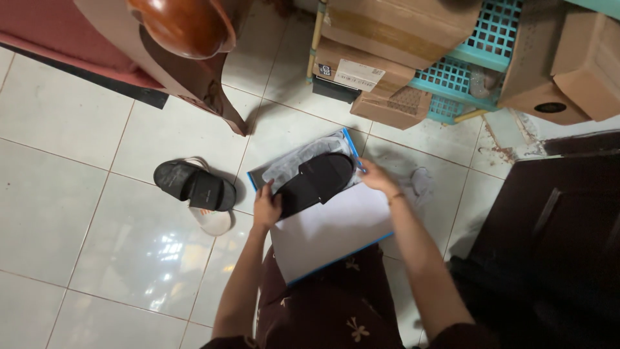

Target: The person opens several shoe boxes, removes shoes and tissue paper, and places the shoes on the floor. They then close the boxes and stack them on a nearby shelf. The activity involves handling multiple pairs of shoes and organizing the boxes.

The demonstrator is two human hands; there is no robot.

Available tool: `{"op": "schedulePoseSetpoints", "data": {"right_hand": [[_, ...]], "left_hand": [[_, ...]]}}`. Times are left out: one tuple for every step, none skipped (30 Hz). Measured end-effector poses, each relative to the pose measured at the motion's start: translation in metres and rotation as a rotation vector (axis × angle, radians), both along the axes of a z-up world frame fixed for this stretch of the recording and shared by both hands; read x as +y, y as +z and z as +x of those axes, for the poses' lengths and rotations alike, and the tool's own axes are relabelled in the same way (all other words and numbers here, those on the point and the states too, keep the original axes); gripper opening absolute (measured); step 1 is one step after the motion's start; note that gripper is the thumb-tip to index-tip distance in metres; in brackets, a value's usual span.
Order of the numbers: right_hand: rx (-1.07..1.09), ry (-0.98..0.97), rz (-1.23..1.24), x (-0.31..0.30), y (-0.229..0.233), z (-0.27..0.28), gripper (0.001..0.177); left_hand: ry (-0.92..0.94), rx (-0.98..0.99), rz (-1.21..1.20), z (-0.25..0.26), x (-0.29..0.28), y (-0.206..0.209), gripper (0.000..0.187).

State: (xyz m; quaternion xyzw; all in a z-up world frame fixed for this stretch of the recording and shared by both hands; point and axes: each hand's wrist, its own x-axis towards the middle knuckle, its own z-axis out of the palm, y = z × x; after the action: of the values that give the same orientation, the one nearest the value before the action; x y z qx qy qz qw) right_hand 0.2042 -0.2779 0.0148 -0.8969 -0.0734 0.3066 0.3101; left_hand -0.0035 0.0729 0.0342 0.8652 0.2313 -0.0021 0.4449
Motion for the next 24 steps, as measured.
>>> {"op": "schedulePoseSetpoints", "data": {"right_hand": [[0.002,0.024,-0.123,-0.012,0.006,0.000,0.057],[-0.066,0.070,-0.161,-0.027,0.012,-0.003,0.058],[-0.134,0.119,-0.199,-0.048,0.022,-0.006,0.061],[-0.043,0.132,-0.284,-0.063,0.031,-0.010,0.065],[0.044,0.143,-0.367,-0.076,0.040,-0.013,0.069],[0.130,0.205,-0.396,-0.088,0.052,-0.017,0.070],[0.214,0.266,-0.424,-0.092,0.062,-0.022,0.072],[0.319,0.180,-0.193,-0.093,0.072,-0.031,0.071],[0.422,0.093,0.038,-0.098,0.085,-0.044,0.071],[0.520,0.005,0.272,-0.099,0.098,-0.052,0.071],[0.551,-0.055,0.278,-0.099,0.111,-0.051,0.070],[0.581,-0.115,0.284,-0.103,0.126,-0.047,0.070],[0.611,-0.175,0.292,-0.101,0.138,-0.044,0.070],[0.608,-0.175,0.298,-0.098,0.149,-0.042,0.074],[0.602,-0.175,0.306,-0.099,0.163,-0.035,0.078],[0.595,-0.176,0.314,-0.097,0.173,-0.028,0.081],[0.603,-0.185,0.403,-0.093,0.178,-0.021,0.085],[0.611,-0.194,0.492,-0.090,0.182,-0.013,0.088],[0.621,-0.203,0.581,-0.087,0.183,-0.005,0.091],[0.605,-0.208,0.640,-0.082,0.182,0.004,0.091],[0.588,-0.210,0.701,-0.075,0.179,0.016,0.091],[0.571,-0.212,0.761,-0.070,0.175,0.027,0.092],[0.537,-0.248,0.864,-0.062,0.168,0.034,0.087],[0.503,-0.282,0.967,-0.048,0.154,0.041,0.083]], "left_hand": [[-0.004,-0.036,0.005,-0.010,0.002,0.012,0.053],[-0.080,-0.001,0.068,-0.024,0.008,0.025,0.057],[-0.154,0.034,0.129,-0.038,0.012,0.038,0.060],[-0.241,0.036,0.161,-0.054,0.014,0.050,0.063],[-0.330,0.034,0.196,-0.069,0.014,0.063,0.066],[-0.440,0.026,0.233,-0.083,0.011,0.077,0.070],[-0.550,0.017,0.273,-0.096,0.011,0.092,0.075],[-0.570,-0.016,0.293,-0.108,0.006,0.108,0.079],[-0.589,-0.047,0.312,-0.120,-0.002,0.123,0.083],[-0.596,-0.054,0.254,-0.128,-0.008,0.136,0.083],[-0.599,-0.060,0.196,-0.136,-0.014,0.147,0.084],[-0.603,-0.066,0.139,-0.142,-0.017,0.154,0.085],[-0.594,-0.094,0.124,-0.146,-0.017,0.157,0.078],[-0.585,-0.121,0.110,-0.150,-0.016,0.157,0.072],[-0.577,-0.152,0.097,-0.151,-0.013,0.154,0.065],[-0.516,-0.133,0.015,-0.150,-0.006,0.148,0.066],[-0.457,-0.115,-0.068,-0.145,0.006,0.138,0.066],[-0.399,-0.096,-0.151,-0.140,0.019,0.126,0.067],[-0.380,-0.110,-0.114,-0.132,0.033,0.110,0.074],[-0.360,-0.124,-0.077,-0.123,0.049,0.093,0.081],[-0.339,-0.201,-0.168,-0.112,0.067,0.075,0.082],[-0.318,-0.279,-0.258,-0.099,0.078,0.056,0.082],[-0.125,-0.309,-0.347,-0.085,0.083,0.036,0.074],[0.069,-0.335,-0.435,-0.070,0.089,0.019,0.067]]}}
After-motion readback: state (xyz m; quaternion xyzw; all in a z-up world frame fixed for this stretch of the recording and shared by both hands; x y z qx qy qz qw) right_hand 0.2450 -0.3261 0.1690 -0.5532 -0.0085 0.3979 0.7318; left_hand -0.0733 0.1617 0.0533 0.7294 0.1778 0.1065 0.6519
